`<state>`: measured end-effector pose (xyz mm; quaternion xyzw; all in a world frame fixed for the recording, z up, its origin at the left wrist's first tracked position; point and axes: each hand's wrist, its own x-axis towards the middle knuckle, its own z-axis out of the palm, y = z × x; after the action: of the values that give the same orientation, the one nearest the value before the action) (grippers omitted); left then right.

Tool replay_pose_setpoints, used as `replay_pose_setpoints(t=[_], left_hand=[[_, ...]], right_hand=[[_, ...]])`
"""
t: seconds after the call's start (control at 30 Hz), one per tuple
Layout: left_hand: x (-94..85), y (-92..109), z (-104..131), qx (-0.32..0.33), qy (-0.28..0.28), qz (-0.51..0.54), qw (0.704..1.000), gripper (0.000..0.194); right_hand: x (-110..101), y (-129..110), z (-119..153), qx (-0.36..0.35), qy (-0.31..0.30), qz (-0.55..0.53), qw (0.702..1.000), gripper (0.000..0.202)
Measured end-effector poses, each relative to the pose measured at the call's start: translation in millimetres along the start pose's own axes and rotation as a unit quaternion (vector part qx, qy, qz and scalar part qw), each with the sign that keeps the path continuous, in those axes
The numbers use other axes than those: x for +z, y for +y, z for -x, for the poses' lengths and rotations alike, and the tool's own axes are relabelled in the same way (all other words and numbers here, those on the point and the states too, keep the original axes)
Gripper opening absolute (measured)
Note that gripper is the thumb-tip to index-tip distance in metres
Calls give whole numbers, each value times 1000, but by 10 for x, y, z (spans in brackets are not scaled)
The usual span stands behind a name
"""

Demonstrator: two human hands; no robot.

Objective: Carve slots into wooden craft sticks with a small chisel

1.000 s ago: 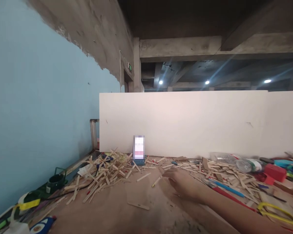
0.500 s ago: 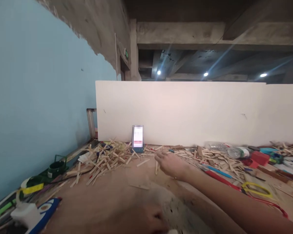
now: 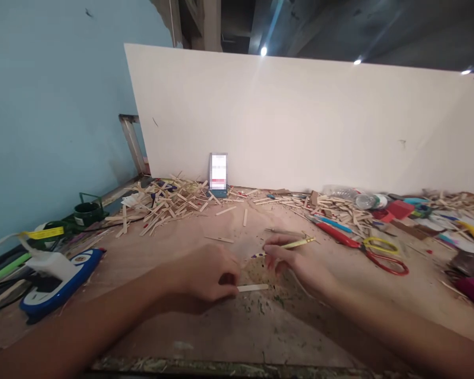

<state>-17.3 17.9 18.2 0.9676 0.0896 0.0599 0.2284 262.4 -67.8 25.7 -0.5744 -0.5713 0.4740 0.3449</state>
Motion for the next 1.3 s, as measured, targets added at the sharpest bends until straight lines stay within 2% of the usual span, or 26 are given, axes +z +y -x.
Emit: replay_pose_setpoints(t=[0.17, 0.27, 0.47, 0.6, 0.83, 1.1, 1.3], left_hand=[[-51, -59, 24, -8, -39, 11, 999, 28], [-22, -54, 2, -24, -41, 20, 999, 27], [18, -11, -29, -55, -10, 34, 998, 25], [39, -3, -43, -59, 1, 42, 997, 24], [83, -47, -43, -55, 11, 46, 997, 24], [88, -30, -50, -46, 24, 56, 997, 24], [64, -4, -69, -47, 39, 47, 997, 13]], right_hand=[[160, 181, 17, 25, -67, -26, 997, 39], [166, 254, 26, 15, -73, -17, 997, 35], [189, 332, 132, -6, -67, 14, 998, 33], [222, 302, 169, -32, -41, 32, 998, 33], [216, 117, 147, -51, 2, 21, 998, 30], [221, 85, 119, -25, 5, 18, 1000, 34], [231, 55, 104, -30, 6, 10, 999, 36]])
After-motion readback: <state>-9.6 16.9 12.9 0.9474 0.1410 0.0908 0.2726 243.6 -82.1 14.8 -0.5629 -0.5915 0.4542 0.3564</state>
